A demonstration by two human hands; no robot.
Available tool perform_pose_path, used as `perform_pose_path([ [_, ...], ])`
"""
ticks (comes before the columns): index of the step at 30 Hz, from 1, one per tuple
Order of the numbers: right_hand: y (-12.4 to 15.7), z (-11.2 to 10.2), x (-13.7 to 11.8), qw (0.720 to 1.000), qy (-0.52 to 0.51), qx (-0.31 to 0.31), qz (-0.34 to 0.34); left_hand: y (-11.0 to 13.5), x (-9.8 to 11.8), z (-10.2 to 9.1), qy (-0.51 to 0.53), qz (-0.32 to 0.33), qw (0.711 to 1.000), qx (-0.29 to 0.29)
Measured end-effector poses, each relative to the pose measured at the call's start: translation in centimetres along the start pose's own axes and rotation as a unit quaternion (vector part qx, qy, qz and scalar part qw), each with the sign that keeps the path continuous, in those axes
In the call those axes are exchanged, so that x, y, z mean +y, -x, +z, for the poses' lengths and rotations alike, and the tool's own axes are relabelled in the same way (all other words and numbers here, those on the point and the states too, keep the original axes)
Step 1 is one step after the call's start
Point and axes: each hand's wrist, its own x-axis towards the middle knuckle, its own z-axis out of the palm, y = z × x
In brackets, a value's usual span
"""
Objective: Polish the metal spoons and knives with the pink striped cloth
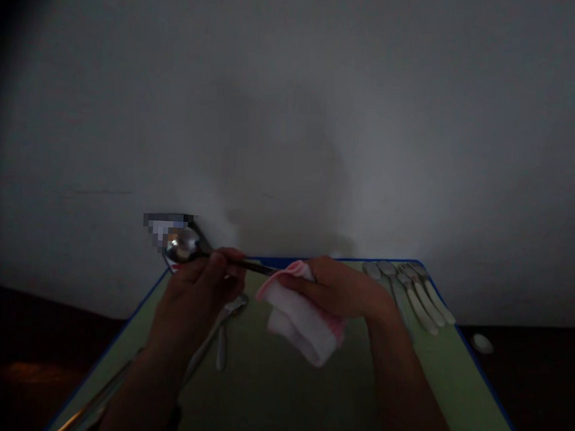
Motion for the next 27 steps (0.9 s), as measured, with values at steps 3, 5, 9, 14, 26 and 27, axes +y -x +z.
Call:
perform_pose_path([
  [3, -0.1, -0.1, 0.8, 0.998, -0.047, 0.027, 0.008, 0.1, 1.1, -0.8, 0.007, 0.042, 0.993, 0.107],
  [5, -0.4, -0.2, 1.4, 0.989, -0.102, 0.107, -0.007, 0.4, 1.9, -1.5, -0.015, 0.051, 0.990, 0.134],
  [9, -1.2, 0.1, 1.8, 0.933, -0.257, 0.248, -0.050, 1.2, 3.0, -1.7, -0.169, -0.003, 0.986, 0.005],
  [14, -2.1, 1.1, 1.2, 0.857, -0.479, 0.186, -0.031, 2.2, 3.4, -0.1, -0.240, -0.022, 0.966, -0.093],
  [26, -6.2, 4.1, 1.4, 0.728, -0.653, 0.211, -0.014, 2.2, 3.5, -0.3, -0.288, -0.019, 0.956, -0.059],
  [27, -6.2, 4.1, 1.2, 0.719, -0.658, 0.222, -0.006, 2.2, 3.4, -0.4, -0.293, -0.022, 0.954, -0.062],
])
